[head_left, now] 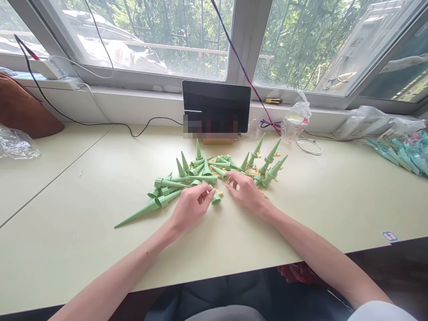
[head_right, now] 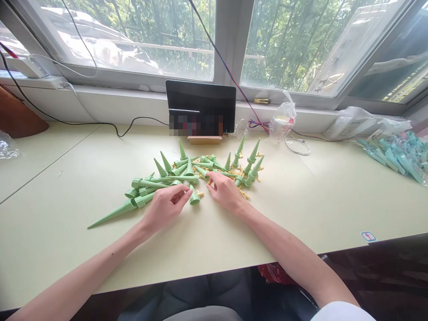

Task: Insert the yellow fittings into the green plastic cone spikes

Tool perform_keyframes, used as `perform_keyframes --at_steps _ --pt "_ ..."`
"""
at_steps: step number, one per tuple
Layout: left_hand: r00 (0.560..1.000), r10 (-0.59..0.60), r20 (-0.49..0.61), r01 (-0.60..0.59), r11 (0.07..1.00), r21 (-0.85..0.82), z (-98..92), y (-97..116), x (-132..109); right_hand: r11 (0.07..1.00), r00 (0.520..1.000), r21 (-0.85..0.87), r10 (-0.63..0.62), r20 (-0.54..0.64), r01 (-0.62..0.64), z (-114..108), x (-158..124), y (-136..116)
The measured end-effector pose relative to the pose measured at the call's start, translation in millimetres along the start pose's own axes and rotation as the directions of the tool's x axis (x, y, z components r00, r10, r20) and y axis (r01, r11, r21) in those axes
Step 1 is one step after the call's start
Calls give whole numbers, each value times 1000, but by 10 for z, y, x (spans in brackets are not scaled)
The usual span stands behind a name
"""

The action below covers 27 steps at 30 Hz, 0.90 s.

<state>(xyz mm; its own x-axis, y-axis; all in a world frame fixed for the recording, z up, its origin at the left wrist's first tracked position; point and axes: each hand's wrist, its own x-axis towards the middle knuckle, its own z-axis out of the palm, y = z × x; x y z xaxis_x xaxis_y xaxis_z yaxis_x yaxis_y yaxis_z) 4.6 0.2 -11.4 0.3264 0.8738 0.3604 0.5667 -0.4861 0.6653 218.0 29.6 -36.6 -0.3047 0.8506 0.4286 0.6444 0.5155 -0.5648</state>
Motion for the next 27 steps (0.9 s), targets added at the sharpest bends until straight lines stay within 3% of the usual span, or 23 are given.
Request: perform_keyframes --at_steps 15,27 --pt "998 -55 36 54 998 14 8 7 -5 996 995 47 -73 -65 76 -5 -1 -26" --pt "999 -52 5 52 999 12 0 -31 -16 996 997 69 -51 -64 55 2 6 -44"
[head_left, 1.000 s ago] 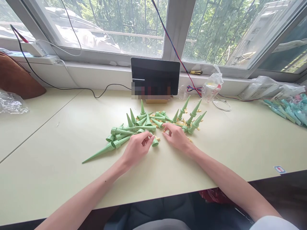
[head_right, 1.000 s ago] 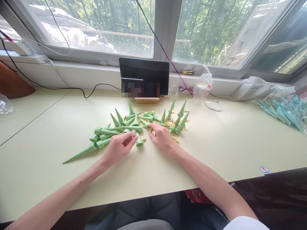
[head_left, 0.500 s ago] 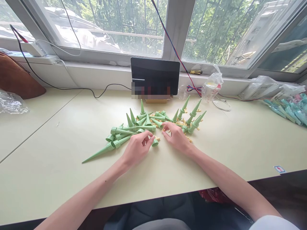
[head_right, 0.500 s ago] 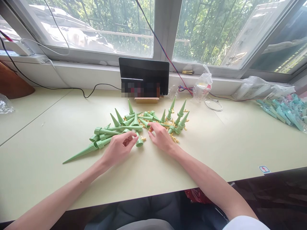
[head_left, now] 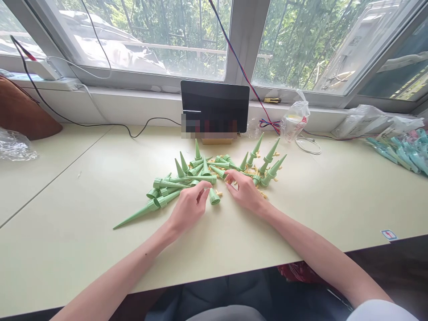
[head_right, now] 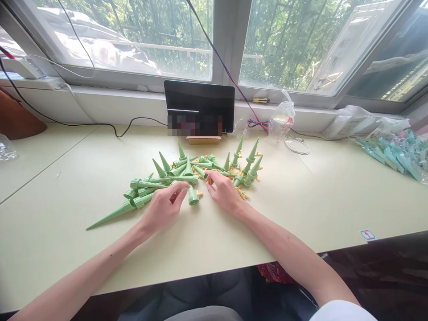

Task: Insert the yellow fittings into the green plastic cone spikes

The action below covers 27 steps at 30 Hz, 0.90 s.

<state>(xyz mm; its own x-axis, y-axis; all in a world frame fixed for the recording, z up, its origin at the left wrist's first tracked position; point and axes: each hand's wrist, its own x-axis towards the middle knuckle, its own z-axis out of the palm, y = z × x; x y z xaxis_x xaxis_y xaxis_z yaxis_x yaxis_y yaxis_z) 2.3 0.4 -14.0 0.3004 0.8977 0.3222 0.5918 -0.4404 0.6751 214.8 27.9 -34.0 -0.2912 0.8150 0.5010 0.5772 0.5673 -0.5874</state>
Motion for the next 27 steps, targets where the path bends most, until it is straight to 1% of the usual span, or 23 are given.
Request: perform_keyframes --at_steps 4,6,12,16,22,27 --pt "998 36 -52 -36 999 -12 -6 9 12 999 999 29 18 30 -19 7 2 13" --pt "998 45 -53 -46 999 -21 -6 16 16 999 999 44 17 37 -18 12 0 23" --pt "999 28 44 -29 999 42 6 21 6 998 1000 60 13 24 -14 18 4 14" --pt "995 31 96 -37 998 56 11 22 3 997 999 62 37 35 -39 21 4 13" --pt "992 37 123 -43 998 45 0 28 4 997 998 69 20 56 -23 21 4 30" --pt "991 15 137 -20 999 34 -7 43 9 998 999 69 6 53 -10 20 4 36"
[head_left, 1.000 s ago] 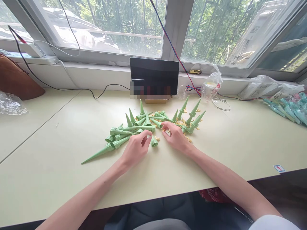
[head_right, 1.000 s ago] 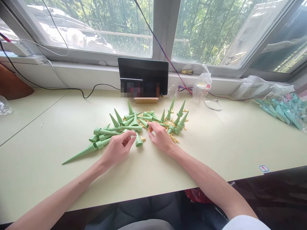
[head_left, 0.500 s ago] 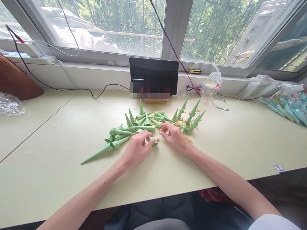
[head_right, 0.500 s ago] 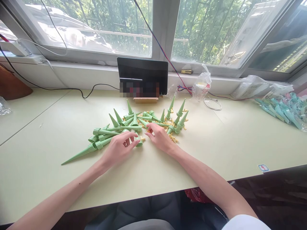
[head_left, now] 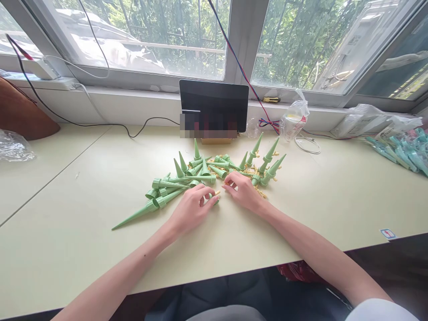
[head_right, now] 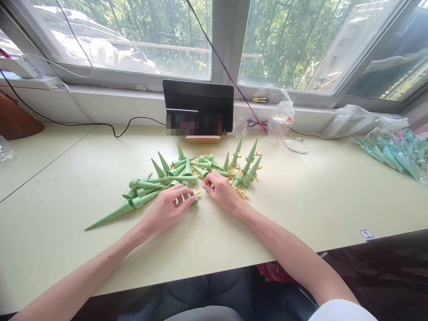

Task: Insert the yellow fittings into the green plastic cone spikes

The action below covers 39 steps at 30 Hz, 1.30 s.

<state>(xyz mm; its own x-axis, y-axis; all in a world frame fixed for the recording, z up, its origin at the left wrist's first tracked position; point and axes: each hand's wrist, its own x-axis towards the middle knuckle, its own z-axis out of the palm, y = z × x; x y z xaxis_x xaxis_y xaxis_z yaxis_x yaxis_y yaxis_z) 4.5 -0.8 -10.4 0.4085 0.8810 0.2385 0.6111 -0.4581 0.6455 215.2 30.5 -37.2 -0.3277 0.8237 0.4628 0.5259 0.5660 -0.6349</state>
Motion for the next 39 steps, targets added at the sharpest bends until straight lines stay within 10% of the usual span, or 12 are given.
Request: perform_keyframes --at_steps 39 --pt "990 -89 109 103 986 -131 -2 63 -18 997 996 -10 -83 -18 83 48 -6 38"
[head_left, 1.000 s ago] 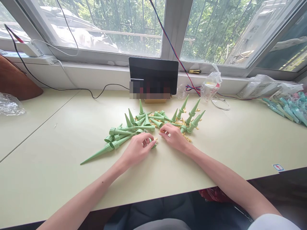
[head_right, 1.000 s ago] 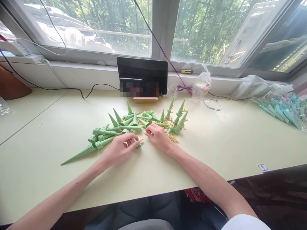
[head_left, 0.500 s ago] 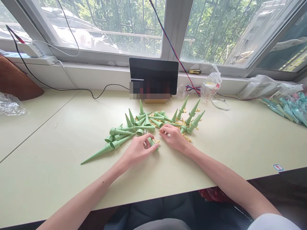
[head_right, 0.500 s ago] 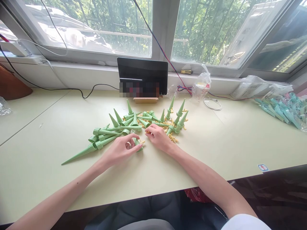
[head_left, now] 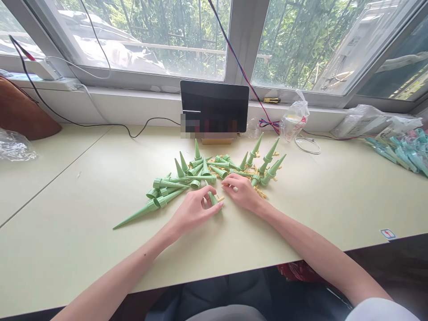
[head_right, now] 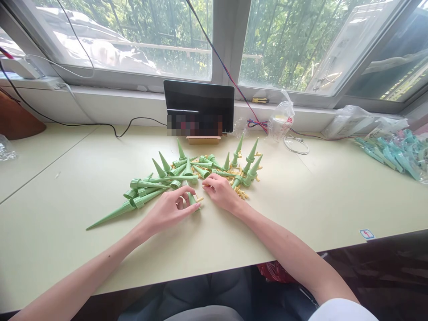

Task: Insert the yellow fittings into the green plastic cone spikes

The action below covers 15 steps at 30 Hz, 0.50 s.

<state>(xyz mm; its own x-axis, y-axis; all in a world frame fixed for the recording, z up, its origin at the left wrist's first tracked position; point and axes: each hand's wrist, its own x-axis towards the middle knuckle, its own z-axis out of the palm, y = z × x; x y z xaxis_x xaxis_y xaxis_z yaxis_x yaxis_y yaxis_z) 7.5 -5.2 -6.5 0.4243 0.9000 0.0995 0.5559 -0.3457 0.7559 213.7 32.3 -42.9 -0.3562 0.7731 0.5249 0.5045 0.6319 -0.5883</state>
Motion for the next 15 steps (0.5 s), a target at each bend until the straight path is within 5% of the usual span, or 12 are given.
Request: perform_keyframes --at_steps 15 --pt "989 -4 -150 11 999 51 -4 -42 19 1000 1000 15 1 -22 -1 0 1 -19"
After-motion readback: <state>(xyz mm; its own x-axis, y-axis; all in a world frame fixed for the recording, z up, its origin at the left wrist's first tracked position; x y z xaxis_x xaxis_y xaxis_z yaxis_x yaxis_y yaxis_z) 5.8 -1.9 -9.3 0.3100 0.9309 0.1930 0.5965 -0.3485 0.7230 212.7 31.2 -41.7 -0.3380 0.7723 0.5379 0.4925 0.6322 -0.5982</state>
